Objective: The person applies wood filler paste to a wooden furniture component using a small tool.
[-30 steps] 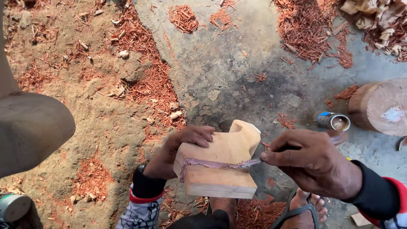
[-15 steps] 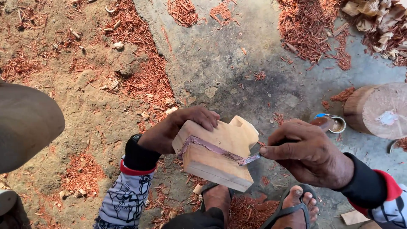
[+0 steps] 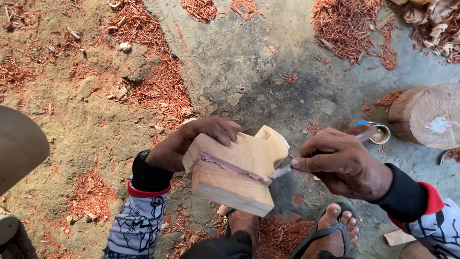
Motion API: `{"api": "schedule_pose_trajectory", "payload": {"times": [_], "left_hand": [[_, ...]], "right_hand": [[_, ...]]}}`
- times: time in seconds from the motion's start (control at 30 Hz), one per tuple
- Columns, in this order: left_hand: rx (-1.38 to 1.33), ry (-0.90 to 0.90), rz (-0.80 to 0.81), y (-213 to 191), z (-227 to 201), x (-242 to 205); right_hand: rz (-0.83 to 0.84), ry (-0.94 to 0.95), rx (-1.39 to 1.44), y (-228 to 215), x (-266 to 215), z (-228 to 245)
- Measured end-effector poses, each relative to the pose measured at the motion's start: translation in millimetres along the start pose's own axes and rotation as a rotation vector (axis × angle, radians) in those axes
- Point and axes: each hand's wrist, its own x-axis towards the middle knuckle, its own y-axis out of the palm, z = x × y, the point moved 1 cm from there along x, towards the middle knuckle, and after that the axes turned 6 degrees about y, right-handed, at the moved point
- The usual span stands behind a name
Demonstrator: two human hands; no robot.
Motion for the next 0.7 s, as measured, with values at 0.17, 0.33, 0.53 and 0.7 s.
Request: {"api": "schedule_pose_trajectory", "payload": {"times": [0.17, 0.33, 0.53, 0.7], "left_hand": [[-0.014, -0.012, -0.015, -0.7, 0.1, 1.7], [-0.010, -0.029, -0.003, -2.4, -0.4, 5.5], [0.010, 0.001, 0.021, -2.3, 2.1, 6.7], [-0.003, 0.018, 0.059, -3.1, 3.4, 8.7]], "right_hand": [[-0.026, 0.139, 0.037, -5.3, -20.8, -11.6], [0.106, 0.223, 0.498, 2.9, -16.2, -12.1], [0.228, 0.347, 0.674, 23.7, -7.1, -24.4], [0.271, 0.288, 0.621, 20.8, -3.9, -26.5]]}}
